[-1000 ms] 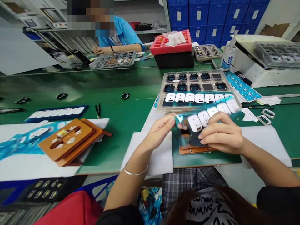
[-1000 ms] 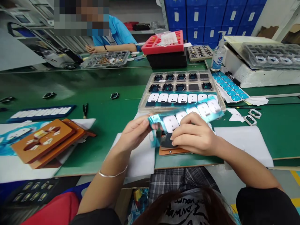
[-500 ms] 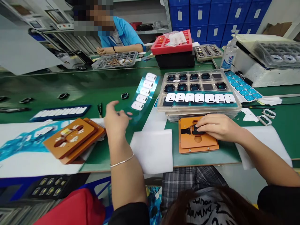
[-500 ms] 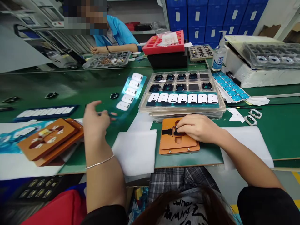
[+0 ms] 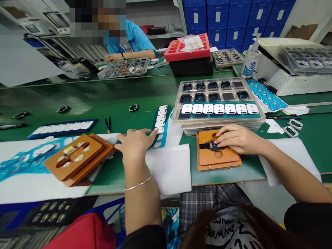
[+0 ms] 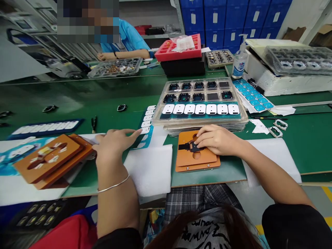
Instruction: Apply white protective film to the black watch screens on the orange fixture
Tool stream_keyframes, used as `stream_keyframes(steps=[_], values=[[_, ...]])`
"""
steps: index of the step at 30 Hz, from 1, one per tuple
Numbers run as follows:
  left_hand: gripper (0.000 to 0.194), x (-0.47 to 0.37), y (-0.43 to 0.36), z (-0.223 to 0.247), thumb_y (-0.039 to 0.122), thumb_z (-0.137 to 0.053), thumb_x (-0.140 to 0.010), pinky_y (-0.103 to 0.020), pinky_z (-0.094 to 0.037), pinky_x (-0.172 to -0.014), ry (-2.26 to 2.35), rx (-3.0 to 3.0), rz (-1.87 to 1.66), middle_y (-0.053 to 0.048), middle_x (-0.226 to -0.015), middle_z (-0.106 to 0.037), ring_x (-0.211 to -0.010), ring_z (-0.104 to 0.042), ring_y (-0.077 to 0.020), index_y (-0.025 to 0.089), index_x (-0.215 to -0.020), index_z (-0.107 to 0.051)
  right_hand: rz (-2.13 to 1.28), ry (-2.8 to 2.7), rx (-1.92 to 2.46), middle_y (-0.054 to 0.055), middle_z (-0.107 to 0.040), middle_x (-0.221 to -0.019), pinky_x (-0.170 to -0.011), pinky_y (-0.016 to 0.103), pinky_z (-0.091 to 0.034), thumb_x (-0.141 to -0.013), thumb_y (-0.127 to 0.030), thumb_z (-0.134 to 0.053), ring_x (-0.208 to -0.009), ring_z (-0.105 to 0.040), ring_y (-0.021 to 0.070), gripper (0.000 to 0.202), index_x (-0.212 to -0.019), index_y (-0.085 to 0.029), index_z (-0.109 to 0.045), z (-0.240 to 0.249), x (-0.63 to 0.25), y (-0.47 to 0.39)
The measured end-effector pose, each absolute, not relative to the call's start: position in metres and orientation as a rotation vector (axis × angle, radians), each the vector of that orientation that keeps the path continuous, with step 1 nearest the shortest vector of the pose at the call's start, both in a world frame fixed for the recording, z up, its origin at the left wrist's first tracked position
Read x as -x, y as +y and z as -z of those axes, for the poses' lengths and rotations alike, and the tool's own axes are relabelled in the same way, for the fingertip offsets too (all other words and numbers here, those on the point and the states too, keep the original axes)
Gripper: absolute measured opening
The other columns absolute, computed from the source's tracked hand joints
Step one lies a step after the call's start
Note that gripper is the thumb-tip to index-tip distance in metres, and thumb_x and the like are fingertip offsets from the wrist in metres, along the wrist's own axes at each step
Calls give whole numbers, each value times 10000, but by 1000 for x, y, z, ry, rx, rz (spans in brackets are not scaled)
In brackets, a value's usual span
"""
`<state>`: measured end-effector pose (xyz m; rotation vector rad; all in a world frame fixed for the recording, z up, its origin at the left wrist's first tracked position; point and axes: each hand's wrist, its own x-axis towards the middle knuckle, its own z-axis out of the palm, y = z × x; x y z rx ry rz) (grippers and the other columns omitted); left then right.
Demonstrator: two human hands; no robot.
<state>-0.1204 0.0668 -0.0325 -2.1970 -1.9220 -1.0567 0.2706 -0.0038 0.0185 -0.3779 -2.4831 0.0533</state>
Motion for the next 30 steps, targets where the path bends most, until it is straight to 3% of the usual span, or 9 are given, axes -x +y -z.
stream_keyframes(steps=[2,5,9,13,16,19,24,30], values=[[422,108,64,32,626,-718,-726,-603,-454,-794,-1783,1914,1229,-107,-662,-619,-972,-586,-402,231,-586,-674,-37,-2503,386,56,-777,-996,-829,398,-606,-907,-28,-493,-1019,-660,215,287,-935,-179,-735,-18,-270,-5],[337,69,50,14,492,-596,-887,-546,-453,-824,-1648,1776,1324,-125,-842,-701,-910,-601,-325,209,-736,-701,-25,-2529,408,66,-765,-1001,-822,410,-588,-910,-41,-495,-1017,-641,225,276,-915,-178,-734,-17,-267,-10],[218,14,22,-10,340,-533,-946,-429,-448,-840,-902,2334,1509,-48,-867,-732,-872,-606,-226,224,-842,-686,43,-2531,406,82,-736,-962,-739,351,-570,-925,-57,-466,-904,-639,192,281,-927,-176,-720,-28,-269,-13],[257,-14,7,-1,396,-504,-946,-411,-434,-844,-352,2857,1392,-37,-967,-758,-957,-563,-237,240,-1000,-702,158,-2314,743,54,-732,-1024,-819,340,-563,-910,-90,-444,-935,-668,174,323,-1023,-218,-718,-61,-292,7],[317,-20,9,14,440,-495,-945,-436,-404,-887,-285,2973,1362,-58,-1018,-760,-1010,-536,-263,226,-1057,-701,249,-2273,1379,82,-751,-1039,-859,442,-533,-909,-165,-437,-994,-659,265,345,-1042,-214,-751,-86,-321,40],[389,-21,11,21,489,-464,-955,-457,-370,-925,-280,3043,1276,-71,-1067,-754,-1042,-521,-277,223,-1124,-691,123,-2465,1767,106,-766,-1042,-834,494,-522,-884,-209,-459,-1073,-625,344,382,-1132,-196,-750,-100,-349,72],[432,-21,9,21,513,-458,-958,-452,-363,-898,-304,3050,1209,-85,-1099,-739,-1000,-502,-266,225,-1188,-685,-215,-2650,1568,55,-767,-1068,-850,490,-521,-823,-321,-594,-1105,-621,334,329,-1101,-283,-764,-107,-371,92],[415,-18,6,10,497,-498,-954,-451,-392,-901,-326,3109,1101,-88,-1105,-730,-1009,-506,-265,220,-1202,-683,-606,-2481,1498,81,-758,-968,-747,414,-530,-718,-472,-738,-903,-681,269,380,-1019,-240,-755,-110,-371,95]])
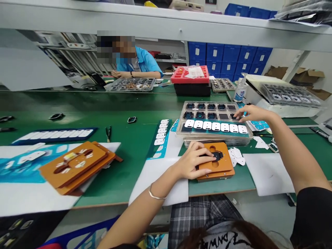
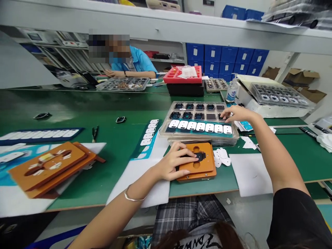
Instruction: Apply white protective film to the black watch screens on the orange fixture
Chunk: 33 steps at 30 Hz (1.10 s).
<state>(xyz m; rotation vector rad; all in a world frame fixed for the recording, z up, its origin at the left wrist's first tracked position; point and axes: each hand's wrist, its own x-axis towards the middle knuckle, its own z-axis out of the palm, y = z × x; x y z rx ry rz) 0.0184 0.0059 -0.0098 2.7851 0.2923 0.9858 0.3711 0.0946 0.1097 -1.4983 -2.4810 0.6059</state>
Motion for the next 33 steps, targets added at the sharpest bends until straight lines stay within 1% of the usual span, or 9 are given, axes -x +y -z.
stream_keyframes(steps=[8,12,16,19,24,27,29,31,33], values=[[387,-16,6,8,469,-524,-943,-436,-399,-899,311,-2812,-971,-87,-1141,-725,-1035,-520,-273,216,-1198,-668,-663,-2239,1541,85,-705,-915,-679,357,-517,-655,-505,-793,-783,-626,204,461,-978,-181,-732,-106,-370,91],[366,-13,7,8,434,-524,-948,-437,-399,-923,333,-2803,-1002,-85,-1154,-716,-1063,-514,-266,210,-1207,-655,-619,-2078,1377,98,-682,-1025,-783,373,-535,-746,-515,-751,-916,-632,217,432,-1010,-175,-708,-111,-356,63],[319,-11,9,8,371,-529,-946,-434,-411,-934,378,-2766,-1079,-80,-1126,-722,-1054,-524,-257,219,-1195,-659,-754,-2316,831,59,-697,-998,-823,344,-545,-884,-353,-701,-912,-645,174,189,-1008,-217,-740,-112,-321,20],[332,-11,10,9,379,-546,-935,-428,-419,-917,415,-2735,-1106,-83,-1079,-736,-1030,-531,-256,213,-1197,-664,-908,-2587,548,62,-695,-1024,-827,305,-547,-971,-263,-596,-919,-653,144,193,-1096,-217,-736,-98,-292,4],[303,-12,9,10,399,-547,-923,-438,-407,-912,432,-2775,-968,-75,-1073,-747,-1023,-536,-264,239,-1120,-713,-874,-2638,578,73,-697,-1127,-923,332,-540,-1012,-209,-498,-1054,-655,157,240,-1128,-208,-708,-63,-269,3],[277,-13,7,9,388,-556,-921,-435,-406,-903,399,-2793,-978,-69,-1066,-752,-1008,-532,-263,233,-1085,-718,-680,-2590,672,87,-688,-1189,-980,376,-513,-1000,-248,-531,-1133,-631,191,201,-1127,-203,-682,-60,-269,-6],[261,-13,6,7,369,-565,-921,-430,-407,-896,364,-2797,-1014,-66,-1061,-754,-999,-528,-261,220,-1080,-709,-470,-2580,840,107,-688,-1120,-903,400,-525,-954,-350,-616,-1053,-640,234,212,-1068,-179,-672,-64,-270,-16],[251,-13,5,5,352,-583,-913,-430,-409,-894,348,-2805,-1010,-64,-1063,-756,-996,-531,-261,216,-1089,-700,-306,-2601,1038,109,-679,-996,-754,389,-525,-878,-474,-691,-895,-635,250,336,-989,-158,-658,-68,-271,-26],[252,-13,5,4,351,-591,-907,-440,-408,-899,358,-2808,-980,-63,-1065,-759,-999,-539,-265,225,-1097,-698,-241,-2635,1145,97,-671,-926,-678,362,-499,-843,-496,-719,-809,-616,240,367,-953,-154,-645,-69,-271,-32]])
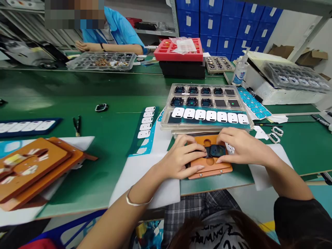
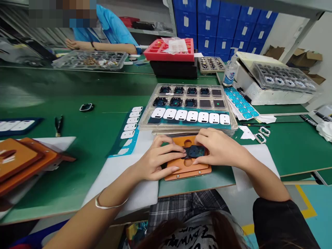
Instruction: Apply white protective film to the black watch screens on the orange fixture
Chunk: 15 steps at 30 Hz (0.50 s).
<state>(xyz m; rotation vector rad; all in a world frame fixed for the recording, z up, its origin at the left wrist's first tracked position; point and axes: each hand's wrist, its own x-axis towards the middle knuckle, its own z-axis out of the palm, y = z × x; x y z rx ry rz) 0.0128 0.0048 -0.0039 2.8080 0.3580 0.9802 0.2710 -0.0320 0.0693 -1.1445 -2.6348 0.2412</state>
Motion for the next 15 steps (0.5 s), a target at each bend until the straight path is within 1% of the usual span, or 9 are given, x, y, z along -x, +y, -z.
stream_keyframes(steps=[3,4,6,8,9,11,13,15], values=[[249,-12,4,4,351,-593,-903,-449,-411,-901,366,-2799,-979,-59,-1051,-764,-1005,-547,-265,240,-1099,-699,-281,-2643,1094,84,-698,-926,-719,346,-497,-858,-355,-714,-851,-629,234,232,-981,-169,-647,-67,-271,-33],[239,-12,4,4,340,-600,-900,-444,-418,-896,370,-2789,-1003,-57,-1040,-765,-1006,-549,-262,242,-1095,-698,-322,-2628,1063,81,-707,-934,-732,343,-501,-858,-328,-713,-867,-634,231,215,-993,-174,-650,-66,-271,-32],[212,-13,4,5,319,-631,-886,-427,-437,-872,417,-2758,-1091,-50,-1006,-768,-987,-556,-249,247,-1074,-697,-406,-2572,1017,81,-720,-946,-744,345,-511,-855,-340,-721,-886,-640,228,222,-995,-179,-662,-64,-269,-28],[206,-14,3,4,342,-679,-868,-407,-458,-839,499,-2711,-1201,-48,-974,-764,-955,-566,-236,247,-1050,-688,-521,-2461,1001,77,-722,-940,-746,351,-524,-833,-387,-750,-872,-641,219,262,-982,-186,-674,-62,-267,-25],[233,-15,3,3,375,-700,-858,-399,-466,-822,533,-2683,-1259,-51,-964,-759,-938,-571,-231,243,-1049,-677,-628,-2377,994,70,-721,-934,-745,351,-534,-811,-404,-771,-854,-643,209,284,-973,-190,-679,-61,-265,-24],[324,-16,2,1,452,-716,-849,-388,-481,-797,548,-2632,-1356,-61,-964,-747,-915,-586,-223,230,-1073,-643,-958,-2145,980,55,-715,-942,-768,349,-563,-747,-409,-827,-842,-660,190,331,-955,-195,-683,-58,-262,-21],[376,-17,1,-2,488,-697,-861,-378,-493,-787,510,-2601,-1414,-71,-975,-737,-907,-598,-215,217,-1106,-611,-1337,-1867,957,47,-714,-977,-822,344,-588,-688,-364,-875,-870,-689,176,364,-944,-192,-683,-54,-259,-19],[380,-17,0,-3,486,-677,-879,-370,-501,-789,470,-2599,-1426,-75,-979,-729,-907,-598,-209,209,-1128,-597,-1626,-1623,923,40,-724,-978,-859,324,-595,-660,-314,-898,-891,-711,162,370,-936,-186,-688,-51,-257,-18]])
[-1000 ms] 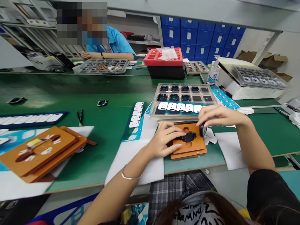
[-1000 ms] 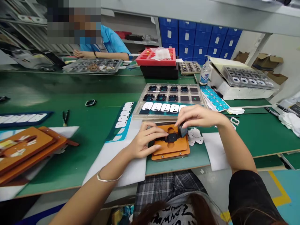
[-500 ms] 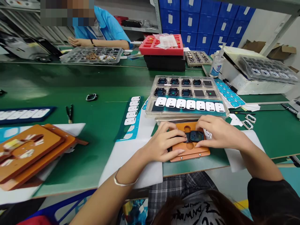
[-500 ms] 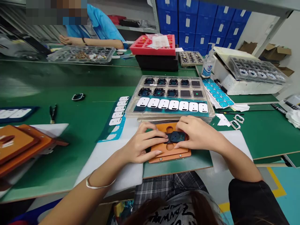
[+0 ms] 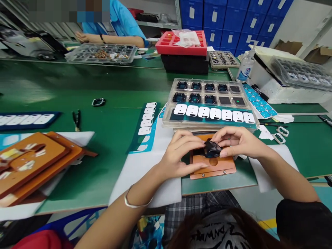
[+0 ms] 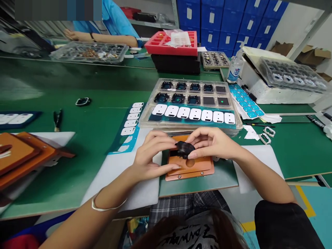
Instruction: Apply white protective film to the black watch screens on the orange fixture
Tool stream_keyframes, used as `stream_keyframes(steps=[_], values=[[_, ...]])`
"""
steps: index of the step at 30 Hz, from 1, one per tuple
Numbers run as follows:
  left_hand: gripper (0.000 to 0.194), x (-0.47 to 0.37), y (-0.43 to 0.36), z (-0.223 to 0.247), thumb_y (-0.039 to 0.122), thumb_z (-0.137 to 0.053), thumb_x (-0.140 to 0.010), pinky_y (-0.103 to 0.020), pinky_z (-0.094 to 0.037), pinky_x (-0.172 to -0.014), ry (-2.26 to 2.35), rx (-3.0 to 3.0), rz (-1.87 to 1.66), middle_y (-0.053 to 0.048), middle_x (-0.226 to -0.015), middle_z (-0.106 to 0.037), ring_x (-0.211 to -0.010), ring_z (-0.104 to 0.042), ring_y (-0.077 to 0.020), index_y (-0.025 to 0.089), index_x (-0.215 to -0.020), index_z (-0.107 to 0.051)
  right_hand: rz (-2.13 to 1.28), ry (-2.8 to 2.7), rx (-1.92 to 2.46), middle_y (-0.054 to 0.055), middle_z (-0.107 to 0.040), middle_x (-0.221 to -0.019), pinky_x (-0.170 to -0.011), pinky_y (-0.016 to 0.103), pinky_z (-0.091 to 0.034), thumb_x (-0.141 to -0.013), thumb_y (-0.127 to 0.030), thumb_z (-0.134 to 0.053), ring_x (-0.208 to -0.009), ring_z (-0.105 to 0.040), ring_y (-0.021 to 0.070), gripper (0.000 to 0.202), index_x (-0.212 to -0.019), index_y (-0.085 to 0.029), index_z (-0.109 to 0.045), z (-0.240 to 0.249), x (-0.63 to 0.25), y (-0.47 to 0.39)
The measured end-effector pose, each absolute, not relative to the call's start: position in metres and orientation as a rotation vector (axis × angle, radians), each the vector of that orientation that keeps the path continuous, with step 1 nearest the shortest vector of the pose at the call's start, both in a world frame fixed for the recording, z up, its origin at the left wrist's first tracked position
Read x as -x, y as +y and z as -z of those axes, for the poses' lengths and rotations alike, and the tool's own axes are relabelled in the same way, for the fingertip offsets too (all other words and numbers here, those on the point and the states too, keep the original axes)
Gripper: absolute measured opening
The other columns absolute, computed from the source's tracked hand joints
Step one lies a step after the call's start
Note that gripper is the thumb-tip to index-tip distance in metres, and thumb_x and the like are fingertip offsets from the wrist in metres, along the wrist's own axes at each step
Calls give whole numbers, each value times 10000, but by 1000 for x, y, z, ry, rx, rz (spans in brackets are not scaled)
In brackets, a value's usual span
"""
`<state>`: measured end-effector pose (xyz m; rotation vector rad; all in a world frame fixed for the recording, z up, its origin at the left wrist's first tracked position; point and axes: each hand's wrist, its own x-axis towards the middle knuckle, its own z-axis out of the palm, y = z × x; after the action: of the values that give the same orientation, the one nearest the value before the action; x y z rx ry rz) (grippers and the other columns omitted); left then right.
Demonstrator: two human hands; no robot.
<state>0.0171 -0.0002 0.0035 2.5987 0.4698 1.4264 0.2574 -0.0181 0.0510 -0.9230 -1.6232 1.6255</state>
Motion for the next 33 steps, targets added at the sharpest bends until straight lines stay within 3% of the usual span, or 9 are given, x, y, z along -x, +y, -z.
stream_keyframes(steps=[4,8,14,19,22,24,27,29,33], values=[[365,-16,-2,-6,451,-640,-912,-359,-507,-786,409,-2615,-1394,-83,-990,-716,-918,-584,-210,204,-1178,-593,-2011,-1248,785,33,-752,-917,-842,288,-611,-721,-332,-871,-846,-744,148,359,-997,-185,-694,-48,-256,-17],[369,-15,-3,-8,420,-591,-943,-367,-513,-775,357,-2616,-1390,-77,-993,-709,-910,-586,-214,226,-1256,-566,-2171,-1093,706,95,-758,-1017,-893,312,-611,-818,-340,-795,-910,-756,181,348,-1082,-152,-667,-49,-256,-17],[401,-15,-3,-5,428,-637,-913,-374,-529,-824,424,-2601,-1559,-77,-1038,-691,-937,-612,-212,232,-1256,-567,-2122,-1092,697,66,-737,-1028,-884,316,-612,-817,-292,-791,-928,-753,183,324,-1064,-184,-610,-49,-251,-20],[717,-18,-3,-1,435,-792,-787,-415,-563,-892,386,-2599,-1659,-110,-1170,-706,-1097,-639,-255,244,-1398,-470,-1890,-1315,776,-5,-700,-956,-794,265,-613,-773,-303,-826,-851,-737,129,343,-966,-208,-559,-39,-235,-33],[685,-17,-5,3,345,-792,-804,-399,-584,-900,350,-2448,-1510,-130,-1176,-717,-1085,-675,-246,224,-1409,-493,-1475,-1616,805,1,-717,-911,-699,237,-621,-852,-296,-755,-785,-743,125,249,-962,-221,-544,-36,-231,-37],[681,-17,-6,5,369,-789,-806,-376,-594,-925,364,-2230,-1427,-133,-1213,-709,-1096,-692,-241,242,-1412,-505,-846,-1822,759,20,-733,-914,-674,252,-627,-856,-266,-756,-793,-743,144,238,-1000,-233,-570,-37,-233,-34],[696,-17,-9,8,407,-780,-803,-321,-605,-935,338,-1924,-1281,-107,-1234,-713,-1111,-707,-227,301,-1425,-487,13,-2031,514,89,-750,-1011,-792,362,-640,-831,-225,-778,-941,-726,217,219,-991,-217,-629,-40,-238,-28],[703,-19,-11,8,386,-806,-776,-301,-615,-913,309,-1830,-1228,-87,-1220,-722,-1051,-732,-215,324,-1404,-496,245,-2149,392,134,-753,-1039,-822,401,-641,-846,-204,-751,-1008,-712,261,136,-926,-183,-643,-40,-238,-26],[714,-22,-15,10,362,-854,-720,-300,-604,-941,330,-1785,-1216,-73,-1194,-726,-1059,-730,-218,314,-1358,-536,301,-2195,365,163,-761,-1043,-834,385,-658,-867,-177,-714,-1056,-711,264,96,-888,-169,-621,-34,-233,-30]])
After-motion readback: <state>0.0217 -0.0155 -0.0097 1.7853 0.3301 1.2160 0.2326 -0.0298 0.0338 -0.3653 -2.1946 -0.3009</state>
